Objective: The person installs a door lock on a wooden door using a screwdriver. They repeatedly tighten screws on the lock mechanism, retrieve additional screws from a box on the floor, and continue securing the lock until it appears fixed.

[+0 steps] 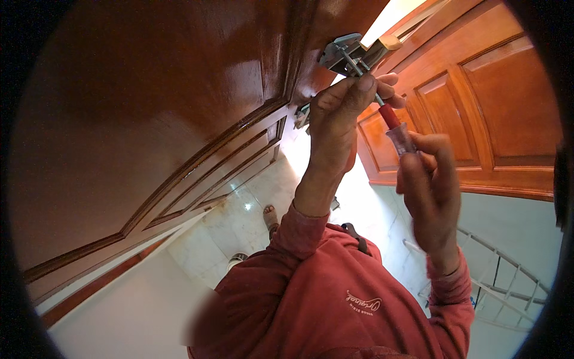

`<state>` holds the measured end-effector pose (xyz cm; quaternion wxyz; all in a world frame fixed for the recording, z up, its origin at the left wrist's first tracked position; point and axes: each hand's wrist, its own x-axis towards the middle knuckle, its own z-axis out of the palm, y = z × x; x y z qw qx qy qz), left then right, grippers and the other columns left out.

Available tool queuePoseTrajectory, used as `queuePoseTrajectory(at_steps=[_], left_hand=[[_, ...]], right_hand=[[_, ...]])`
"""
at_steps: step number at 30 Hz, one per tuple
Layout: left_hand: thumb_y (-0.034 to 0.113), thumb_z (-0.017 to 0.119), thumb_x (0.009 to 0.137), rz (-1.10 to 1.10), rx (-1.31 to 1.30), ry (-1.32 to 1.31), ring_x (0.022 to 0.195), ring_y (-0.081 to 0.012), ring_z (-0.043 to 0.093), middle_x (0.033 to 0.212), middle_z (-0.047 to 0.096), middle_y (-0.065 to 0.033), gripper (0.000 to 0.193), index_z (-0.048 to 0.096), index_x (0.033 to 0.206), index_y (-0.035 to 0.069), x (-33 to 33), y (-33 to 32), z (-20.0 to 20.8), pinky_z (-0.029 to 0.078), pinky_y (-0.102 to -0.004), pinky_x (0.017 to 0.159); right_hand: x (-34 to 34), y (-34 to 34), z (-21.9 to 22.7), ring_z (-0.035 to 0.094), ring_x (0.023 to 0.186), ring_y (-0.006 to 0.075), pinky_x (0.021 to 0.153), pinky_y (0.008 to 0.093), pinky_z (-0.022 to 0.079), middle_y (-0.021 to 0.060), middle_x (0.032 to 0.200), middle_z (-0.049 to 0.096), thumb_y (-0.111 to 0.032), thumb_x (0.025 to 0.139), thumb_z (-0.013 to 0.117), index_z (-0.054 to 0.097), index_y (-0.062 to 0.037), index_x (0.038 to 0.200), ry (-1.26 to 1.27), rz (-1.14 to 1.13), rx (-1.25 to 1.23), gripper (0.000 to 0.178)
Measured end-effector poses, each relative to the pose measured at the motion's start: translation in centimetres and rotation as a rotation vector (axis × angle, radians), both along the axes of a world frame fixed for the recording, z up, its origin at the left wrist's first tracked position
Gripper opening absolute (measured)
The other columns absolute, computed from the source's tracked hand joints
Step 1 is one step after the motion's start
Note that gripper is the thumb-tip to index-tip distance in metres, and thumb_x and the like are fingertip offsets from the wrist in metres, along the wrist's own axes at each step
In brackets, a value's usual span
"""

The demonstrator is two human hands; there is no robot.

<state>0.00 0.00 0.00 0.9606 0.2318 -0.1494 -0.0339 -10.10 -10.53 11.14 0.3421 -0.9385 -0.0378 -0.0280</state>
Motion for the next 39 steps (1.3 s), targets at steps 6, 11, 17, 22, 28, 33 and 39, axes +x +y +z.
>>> queuePoseTrajectory(at_steps=[6,11,17,22,28,33,39], left_hand=[[0.028,0.061,0.101,0.019,0.041,-0.016,0.098,-0.0247,0.069,0.106,0.072,-0.0183,0.033,0.074,0.101,-0.002,1.7,-0.1,1.3,0.048,-0.0418,0.099],[0.027,0.060,0.101,-0.026,0.038,0.036,0.112,-0.0323,0.067,0.122,0.068,-0.0230,0.032,0.074,0.099,-0.002,1.8,1.6,-0.4,0.043,-0.0461,0.107],[0.026,0.061,0.100,0.028,0.013,0.043,0.108,-0.0321,0.069,0.123,0.068,-0.0241,0.030,0.074,0.094,-0.001,1.3,1.2,0.2,0.043,-0.0465,0.106],[0.028,0.062,0.101,0.029,-0.009,0.070,0.105,-0.0313,0.069,0.118,0.069,-0.0223,0.032,0.074,0.094,-0.001,1.0,1.4,-0.2,0.046,-0.0445,0.103],[0.032,0.066,0.099,0.072,-0.031,0.078,0.080,-0.0218,0.072,0.097,0.073,-0.0148,0.034,0.073,0.099,-0.001,1.4,0.5,0.0,0.056,-0.0379,0.085],[0.031,0.062,0.101,0.092,-0.010,0.117,0.100,-0.0297,0.070,0.101,0.074,-0.0166,0.033,0.073,0.098,0.000,1.3,0.6,1.1,0.049,-0.0428,0.100],[0.031,0.061,0.101,0.114,-0.033,0.092,0.101,-0.0275,0.069,0.105,0.073,-0.0176,0.034,0.072,0.104,-0.001,1.1,0.5,0.5,0.050,-0.0423,0.099]], right_hand=[[1.5,-0.9,1.3,0.052,0.052,0.0107,0.047,0.0243,0.043,0.0069,0.073,0.060,-0.016,0.098,0.061,0.053,-0.0038,0.124,0.334,-0.144,1.012,0.030],[0.7,2.0,-2.6,0.056,0.057,0.0174,0.052,0.0317,0.046,0.0121,0.082,0.063,-0.015,0.095,0.066,0.052,-0.0045,0.131,-0.362,0.012,-0.471,0.039],[1.2,1.0,0.0,0.042,0.055,0.0032,0.051,0.0208,0.035,0.0031,0.073,0.054,-0.015,0.102,0.056,0.048,-0.0025,0.131,0.439,-0.242,1.092,0.033],[0.0,2.0,-2.2,0.054,0.054,0.0133,0.045,0.0333,0.041,0.0050,0.073,0.058,-0.015,0.096,0.063,0.050,-0.0072,0.134,-0.217,-0.037,-0.032,0.040],[0.7,0.7,-1.4,0.038,0.044,0.0060,0.041,0.0238,0.033,0.0040,0.070,0.054,-0.030,0.106,0.046,0.049,-0.0022,0.131,0.246,-0.081,0.732,0.037],[1.6,0.5,-0.2,0.032,0.039,0.0041,0.036,0.0233,0.030,0.0050,0.071,0.056,-0.039,0.107,0.046,0.049,-0.0022,0.130,0.208,-0.097,0.709,0.044],[1.3,0.8,-3.0,0.037,0.043,0.0063,0.038,0.0243,0.032,0.0054,0.074,0.060,-0.030,0.104,0.054,0.051,-0.0007,0.130,-0.151,0.034,0.244,0.039]])
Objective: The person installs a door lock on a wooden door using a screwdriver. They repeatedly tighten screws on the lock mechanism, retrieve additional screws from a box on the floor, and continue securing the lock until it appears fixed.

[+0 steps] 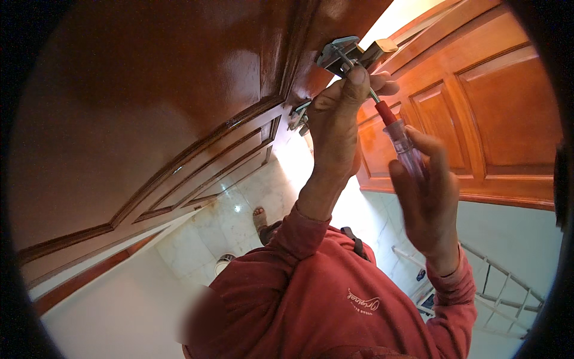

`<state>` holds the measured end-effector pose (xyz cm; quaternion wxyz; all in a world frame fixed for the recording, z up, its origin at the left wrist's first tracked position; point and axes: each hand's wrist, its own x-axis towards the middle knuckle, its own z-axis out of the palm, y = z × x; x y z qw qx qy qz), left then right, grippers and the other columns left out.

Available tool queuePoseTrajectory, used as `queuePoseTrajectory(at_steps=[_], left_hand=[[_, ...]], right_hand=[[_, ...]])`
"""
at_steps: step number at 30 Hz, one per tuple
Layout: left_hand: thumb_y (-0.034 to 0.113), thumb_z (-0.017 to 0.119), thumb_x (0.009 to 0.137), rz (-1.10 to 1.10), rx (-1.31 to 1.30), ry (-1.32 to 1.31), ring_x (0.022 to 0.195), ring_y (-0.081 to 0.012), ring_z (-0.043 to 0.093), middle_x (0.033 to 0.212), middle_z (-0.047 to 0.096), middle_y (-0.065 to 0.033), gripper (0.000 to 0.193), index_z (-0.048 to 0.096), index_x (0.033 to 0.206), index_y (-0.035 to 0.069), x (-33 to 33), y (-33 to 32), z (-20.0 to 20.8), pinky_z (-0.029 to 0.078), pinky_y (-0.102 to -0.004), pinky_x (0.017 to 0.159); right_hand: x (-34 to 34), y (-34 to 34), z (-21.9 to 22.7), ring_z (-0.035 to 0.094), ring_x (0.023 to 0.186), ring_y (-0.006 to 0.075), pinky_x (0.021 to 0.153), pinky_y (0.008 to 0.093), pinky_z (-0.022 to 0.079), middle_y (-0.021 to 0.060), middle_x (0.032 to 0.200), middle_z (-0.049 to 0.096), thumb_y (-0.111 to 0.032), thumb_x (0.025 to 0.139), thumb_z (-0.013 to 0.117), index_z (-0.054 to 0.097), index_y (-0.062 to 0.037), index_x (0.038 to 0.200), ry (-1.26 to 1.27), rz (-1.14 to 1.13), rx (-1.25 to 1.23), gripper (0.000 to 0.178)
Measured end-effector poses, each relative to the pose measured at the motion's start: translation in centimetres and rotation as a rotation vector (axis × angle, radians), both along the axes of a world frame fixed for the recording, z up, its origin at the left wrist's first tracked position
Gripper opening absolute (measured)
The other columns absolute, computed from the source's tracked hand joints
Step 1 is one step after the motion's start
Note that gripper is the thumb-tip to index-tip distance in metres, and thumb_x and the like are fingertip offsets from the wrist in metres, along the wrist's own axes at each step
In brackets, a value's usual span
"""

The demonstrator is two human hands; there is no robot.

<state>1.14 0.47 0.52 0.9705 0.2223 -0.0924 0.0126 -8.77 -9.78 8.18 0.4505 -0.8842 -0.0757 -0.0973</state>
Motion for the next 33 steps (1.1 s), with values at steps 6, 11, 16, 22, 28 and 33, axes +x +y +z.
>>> queuePoseTrajectory(at_steps=[6,11,16,22,28,33], left_hand=[[0.029,0.059,0.103,-0.087,-0.035,-0.152,0.094,-0.0233,0.070,0.107,0.071,-0.0179,0.033,0.070,0.105,-0.003,0.1,-0.8,-1.0,0.051,-0.0414,0.095],[0.027,0.056,0.103,-0.057,-0.028,-0.144,0.113,-0.0299,0.063,0.107,0.071,-0.0177,0.033,0.068,0.110,-0.004,0.1,-0.1,-1.2,0.044,-0.0464,0.105],[0.029,0.052,0.105,-0.225,-0.149,-0.151,0.117,-0.0321,0.063,0.104,0.072,-0.0173,0.035,0.066,0.112,-0.002,-0.1,0.1,-0.5,0.040,-0.0481,0.109],[0.032,0.050,0.106,-0.120,-0.067,-0.215,0.112,-0.0316,0.065,0.096,0.073,-0.0153,0.036,0.066,0.106,0.000,0.1,-0.5,-1.1,0.041,-0.0475,0.105],[0.031,0.049,0.107,-0.217,-0.197,-0.075,0.101,-0.0286,0.070,0.093,0.073,-0.0155,0.034,0.065,0.110,0.001,-0.7,-0.2,0.0,0.052,-0.0426,0.096],[0.028,0.049,0.107,-0.147,-0.136,-0.147,0.097,-0.0257,0.071,0.093,0.073,-0.0151,0.032,0.061,0.117,0.001,-0.3,-0.9,0.7,0.055,-0.0407,0.093]], right_hand=[[0.3,-2.2,2.6,0.052,0.051,0.0139,0.043,0.0314,0.041,0.0062,0.067,0.052,-0.014,0.097,0.063,0.053,-0.0062,0.130,0.468,0.037,0.779,0.034],[0.1,0.8,1.9,0.044,0.048,0.0059,0.040,0.0273,0.033,0.0015,0.065,0.052,-0.016,0.100,0.059,0.055,-0.0079,0.123,-0.086,-0.148,-0.309,0.025],[0.4,-0.3,3.2,0.046,0.050,0.0041,0.040,0.0266,0.033,0.0022,0.067,0.056,-0.017,0.101,0.057,0.055,-0.0081,0.122,0.505,-0.181,0.557,0.022],[-0.1,0.3,0.9,0.051,0.053,0.0066,0.040,0.0261,0.034,0.0025,0.070,0.059,-0.014,0.101,0.056,0.053,-0.0036,0.122,-0.084,-0.131,-0.207,0.024],[-0.5,1.5,1.0,0.046,0.052,0.0059,0.042,0.0236,0.033,-0.0007,0.068,0.055,-0.015,0.102,0.055,0.052,-0.0041,0.121,0.118,-0.057,0.077,0.022],[0.3,-0.8,3.8,0.045,0.046,0.0089,0.044,0.0253,0.038,0.0029,0.063,0.052,-0.019,0.101,0.057,0.051,-0.0062,0.126,0.613,-0.045,0.993,0.029]])
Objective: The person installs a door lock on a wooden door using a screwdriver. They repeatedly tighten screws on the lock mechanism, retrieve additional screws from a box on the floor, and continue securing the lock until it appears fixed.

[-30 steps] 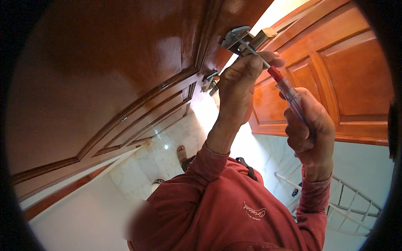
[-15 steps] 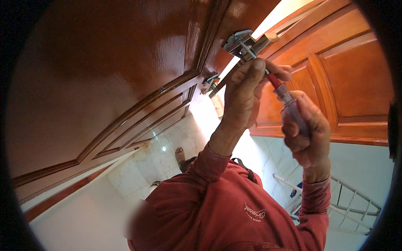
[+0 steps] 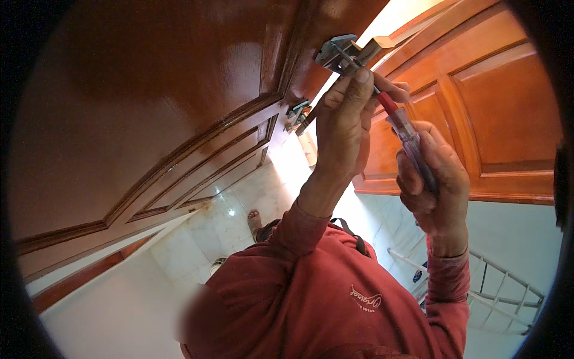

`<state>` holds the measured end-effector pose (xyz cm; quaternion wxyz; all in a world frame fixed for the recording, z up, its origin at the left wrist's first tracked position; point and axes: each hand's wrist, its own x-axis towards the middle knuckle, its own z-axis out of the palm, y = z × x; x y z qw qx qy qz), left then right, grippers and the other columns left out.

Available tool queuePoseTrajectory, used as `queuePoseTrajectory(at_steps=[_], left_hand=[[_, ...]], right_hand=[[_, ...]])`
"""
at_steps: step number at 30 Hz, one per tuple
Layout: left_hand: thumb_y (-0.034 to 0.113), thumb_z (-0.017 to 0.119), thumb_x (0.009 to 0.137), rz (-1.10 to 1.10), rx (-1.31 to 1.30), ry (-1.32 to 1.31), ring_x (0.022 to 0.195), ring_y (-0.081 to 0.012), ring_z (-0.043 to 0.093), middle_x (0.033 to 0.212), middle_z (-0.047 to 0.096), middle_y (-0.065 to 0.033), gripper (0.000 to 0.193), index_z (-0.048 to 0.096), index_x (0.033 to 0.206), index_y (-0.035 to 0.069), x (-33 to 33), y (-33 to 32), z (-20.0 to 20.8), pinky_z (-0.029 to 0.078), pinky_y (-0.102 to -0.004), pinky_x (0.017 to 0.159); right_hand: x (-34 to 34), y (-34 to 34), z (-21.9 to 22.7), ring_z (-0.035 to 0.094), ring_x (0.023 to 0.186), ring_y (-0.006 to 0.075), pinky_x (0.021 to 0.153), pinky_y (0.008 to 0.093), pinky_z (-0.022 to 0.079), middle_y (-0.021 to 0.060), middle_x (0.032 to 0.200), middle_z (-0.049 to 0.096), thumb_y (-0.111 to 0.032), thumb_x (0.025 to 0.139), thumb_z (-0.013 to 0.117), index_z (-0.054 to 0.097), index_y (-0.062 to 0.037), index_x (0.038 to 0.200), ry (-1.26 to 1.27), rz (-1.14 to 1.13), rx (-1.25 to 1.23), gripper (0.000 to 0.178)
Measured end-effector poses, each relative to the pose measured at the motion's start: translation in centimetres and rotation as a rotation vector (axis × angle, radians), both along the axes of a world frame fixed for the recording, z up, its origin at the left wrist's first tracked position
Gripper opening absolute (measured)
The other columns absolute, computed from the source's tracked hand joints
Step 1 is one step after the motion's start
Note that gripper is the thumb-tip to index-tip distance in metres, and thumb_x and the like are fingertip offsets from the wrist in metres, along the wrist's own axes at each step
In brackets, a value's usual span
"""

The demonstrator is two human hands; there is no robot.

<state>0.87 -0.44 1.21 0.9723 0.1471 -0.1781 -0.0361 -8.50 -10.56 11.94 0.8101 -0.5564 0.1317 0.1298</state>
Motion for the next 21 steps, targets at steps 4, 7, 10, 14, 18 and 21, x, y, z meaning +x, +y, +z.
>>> queuePoseTrajectory(at_steps=[4,7,10,14,18,21], left_hand=[[0.028,0.051,0.106,0.054,0.016,-0.001,0.098,-0.0247,0.071,0.093,0.073,-0.0129,0.031,0.060,0.119,0.001,-0.1,0.2,0.0,0.053,-0.0429,0.096],[0.029,0.052,0.106,-0.012,-0.062,0.041,0.099,-0.0248,0.070,0.095,0.072,-0.0116,0.031,0.061,0.117,0.003,-0.2,-0.1,-0.2,0.051,-0.0444,0.097],[0.032,0.053,0.105,-0.078,-0.086,0.069,0.097,-0.0238,0.070,0.095,0.072,-0.0106,0.031,0.063,0.112,0.003,-0.1,-0.7,-0.3,0.051,-0.0440,0.097],[0.033,0.050,0.106,0.033,-0.018,0.016,0.096,-0.0236,0.070,0.092,0.072,-0.0121,0.033,0.065,0.108,0.003,0.1,-0.3,-0.8,0.051,-0.0436,0.097],[0.036,0.049,0.106,0.052,0.055,-0.012,0.098,-0.0241,0.070,0.096,0.072,-0.0129,0.037,0.065,0.109,0.002,0.3,0.0,-1.3,0.051,-0.0442,0.098],[0.037,0.047,0.107,-0.083,-0.088,0.071,0.101,-0.0259,0.070,0.100,0.072,-0.0136,0.039,0.063,0.111,0.002,-0.4,0.0,-1.0,0.052,-0.0445,0.097]], right_hand=[[-1.0,1.2,-2.2,0.057,0.054,0.0192,0.050,0.0354,0.047,0.0086,0.067,0.055,-0.018,0.097,0.063,0.052,-0.0090,0.133,-0.708,0.017,-1.442,0.039],[-0.8,1.1,-2.8,0.058,0.056,0.0203,0.052,0.0369,0.049,0.0070,0.072,0.055,-0.018,0.097,0.063,0.052,-0.0078,0.133,-0.721,0.032,-1.405,0.039],[-1.1,1.5,-2.7,0.057,0.056,0.0184,0.050,0.0358,0.048,0.0035,0.072,0.053,-0.020,0.100,0.059,0.050,-0.0052,0.135,-0.465,-0.010,-1.079,0.038],[-1.2,1.7,-2.2,0.054,0.054,0.0166,0.045,0.0356,0.044,0.0025,0.069,0.049,-0.022,0.101,0.058,0.048,-0.0064,0.136,-0.428,-0.016,-1.056,0.040],[-0.3,1.6,-2.1,0.050,0.050,0.0140,0.042,0.0340,0.039,0.0028,0.065,0.050,-0.019,0.101,0.056,0.051,-0.0084,0.133,-0.622,0.057,-1.292,0.034],[-0.4,2.0,-0.9,0.045,0.046,0.0101,0.041,0.0292,0.036,0.0031,0.063,0.052,-0.017,0.102,0.053,0.052,-0.0038,0.127,-0.228,0.005,-0.605,0.028]])
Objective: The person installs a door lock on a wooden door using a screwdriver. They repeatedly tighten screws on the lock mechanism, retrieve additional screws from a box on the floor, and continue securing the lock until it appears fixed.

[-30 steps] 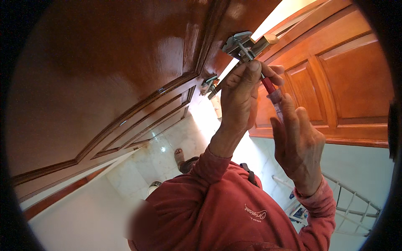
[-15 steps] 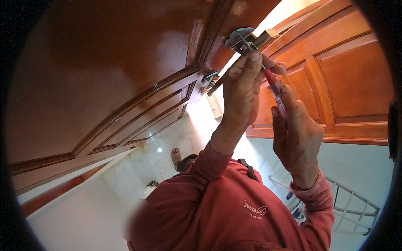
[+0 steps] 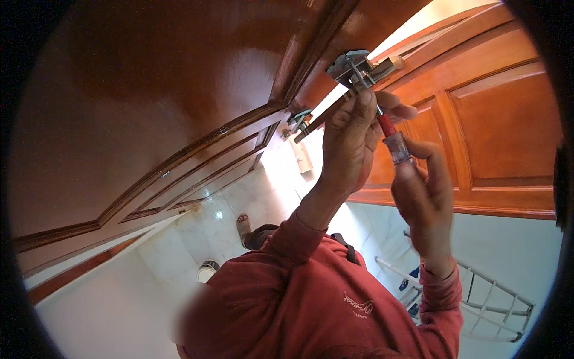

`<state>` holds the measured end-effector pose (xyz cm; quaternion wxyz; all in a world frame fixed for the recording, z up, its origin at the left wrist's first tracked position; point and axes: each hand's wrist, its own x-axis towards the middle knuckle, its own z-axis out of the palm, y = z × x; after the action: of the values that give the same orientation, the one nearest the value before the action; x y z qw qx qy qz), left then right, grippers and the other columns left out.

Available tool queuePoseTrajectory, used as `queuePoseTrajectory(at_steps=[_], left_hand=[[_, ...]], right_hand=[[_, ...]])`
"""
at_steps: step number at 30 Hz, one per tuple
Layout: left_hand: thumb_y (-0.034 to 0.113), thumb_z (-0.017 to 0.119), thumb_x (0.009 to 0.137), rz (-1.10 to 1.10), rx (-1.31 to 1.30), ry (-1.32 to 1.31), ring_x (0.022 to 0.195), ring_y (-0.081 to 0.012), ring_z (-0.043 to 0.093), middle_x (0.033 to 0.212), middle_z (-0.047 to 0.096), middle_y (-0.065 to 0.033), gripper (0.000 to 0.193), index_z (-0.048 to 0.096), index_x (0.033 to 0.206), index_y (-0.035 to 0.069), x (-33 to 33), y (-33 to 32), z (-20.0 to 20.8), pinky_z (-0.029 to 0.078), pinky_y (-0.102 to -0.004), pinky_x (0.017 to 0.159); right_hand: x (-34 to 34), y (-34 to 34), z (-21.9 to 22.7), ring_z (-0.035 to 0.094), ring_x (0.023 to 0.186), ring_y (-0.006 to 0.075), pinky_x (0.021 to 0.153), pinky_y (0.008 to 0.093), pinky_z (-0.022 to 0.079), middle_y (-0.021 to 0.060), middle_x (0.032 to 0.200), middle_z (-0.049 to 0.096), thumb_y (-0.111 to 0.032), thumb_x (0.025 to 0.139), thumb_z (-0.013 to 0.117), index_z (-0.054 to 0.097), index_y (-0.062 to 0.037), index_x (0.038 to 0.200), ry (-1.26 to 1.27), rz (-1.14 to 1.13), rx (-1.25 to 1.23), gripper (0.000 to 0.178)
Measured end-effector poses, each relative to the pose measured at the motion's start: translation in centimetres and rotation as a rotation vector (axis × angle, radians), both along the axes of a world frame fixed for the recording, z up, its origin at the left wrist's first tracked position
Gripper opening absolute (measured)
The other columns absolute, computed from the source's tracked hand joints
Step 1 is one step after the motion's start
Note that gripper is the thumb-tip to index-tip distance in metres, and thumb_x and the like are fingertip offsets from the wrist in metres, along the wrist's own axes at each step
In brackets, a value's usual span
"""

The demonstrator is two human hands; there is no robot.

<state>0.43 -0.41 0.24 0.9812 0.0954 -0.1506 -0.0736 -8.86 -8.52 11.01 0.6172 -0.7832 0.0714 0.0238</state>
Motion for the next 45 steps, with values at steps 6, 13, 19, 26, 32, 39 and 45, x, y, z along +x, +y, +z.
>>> queuePoseTrajectory(at_steps=[6,13,19,26,32,39,45], left_hand=[[0.031,0.043,0.108,0.038,0.021,-0.159,0.102,-0.0298,0.069,0.100,0.070,-0.0163,0.035,0.060,0.110,0.000,0.2,-0.6,0.2,0.051,-0.0474,0.099],[0.031,0.046,0.108,-0.015,-0.011,0.042,0.088,-0.0229,0.070,0.087,0.068,-0.0124,0.037,0.063,0.097,0.000,-1.1,-0.4,1.9,0.054,-0.0385,0.089],[0.031,0.043,0.108,0.061,0.093,-0.060,0.089,-0.0241,0.072,0.090,0.070,-0.0118,0.044,0.047,0.138,-0.002,0.2,-0.6,1.7,0.058,-0.0329,0.076],[0.031,0.046,0.107,0.035,0.024,-0.043,0.092,-0.0245,0.072,0.094,0.071,-0.0104,0.048,0.046,0.142,-0.001,-0.1,-1.5,1.9,0.058,-0.0350,0.082],[0.033,0.046,0.108,0.101,0.083,-0.077,0.094,-0.0242,0.072,0.090,0.070,-0.0115,0.035,0.062,0.111,0.003,0.4,-1.8,1.2,0.056,-0.0378,0.086],[0.033,0.046,0.107,0.047,0.094,-0.059,0.087,-0.0237,0.072,0.086,0.071,-0.0115,0.034,0.063,0.103,0.003,0.1,-0.2,1.0,0.058,-0.0374,0.081],[0.034,0.051,0.106,0.115,0.131,0.027,0.078,-0.0213,0.071,0.083,0.068,-0.0106,0.037,0.064,0.098,0.001,0.0,-0.5,2.0,0.057,-0.0359,0.080]], right_hand=[[-0.1,-1.1,0.1,0.047,0.045,0.0137,0.044,0.0284,0.038,0.0080,0.063,0.054,-0.018,0.101,0.056,0.051,-0.0005,0.126,-0.152,0.054,-0.205,0.031],[-1.3,-0.7,-2.4,0.052,0.047,0.0178,0.044,0.0306,0.040,0.0057,0.061,0.052,-0.025,0.100,0.059,0.048,-0.0008,0.133,-0.269,0.068,-0.422,0.043],[-0.5,-1.5,-0.3,0.035,0.041,0.0060,0.038,0.0240,0.027,0.0011,0.064,0.051,-0.030,0.104,0.050,0.052,-0.0032,0.130,-0.011,-0.035,0.057,0.038],[-0.2,-1.6,-0.2,0.044,0.049,0.0063,0.041,0.0265,0.034,-0.0022,0.073,0.053,-0.025,0.102,0.058,0.054,-0.0041,0.127,-0.171,-0.021,-0.296,0.033],[0.0,-2.5,0.2,0.043,0.048,0.0062,0.040,0.0252,0.031,-0.0020,0.063,0.044,-0.022,0.102,0.058,0.053,-0.0037,0.129,-0.196,0.024,-0.270,0.033],[-0.5,-1.3,-1.7,0.055,0.055,0.0141,0.044,0.0331,0.040,0.0032,0.071,0.053,-0.017,0.099,0.062,0.052,-0.0044,0.132,-0.113,0.017,-0.364,0.037],[-0.3,-2.5,0.2,0.056,0.057,0.0151,0.046,0.0338,0.043,0.0043,0.079,0.060,-0.017,0.096,0.064,0.050,-0.0052,0.134,-0.002,0.023,-0.186,0.043]])
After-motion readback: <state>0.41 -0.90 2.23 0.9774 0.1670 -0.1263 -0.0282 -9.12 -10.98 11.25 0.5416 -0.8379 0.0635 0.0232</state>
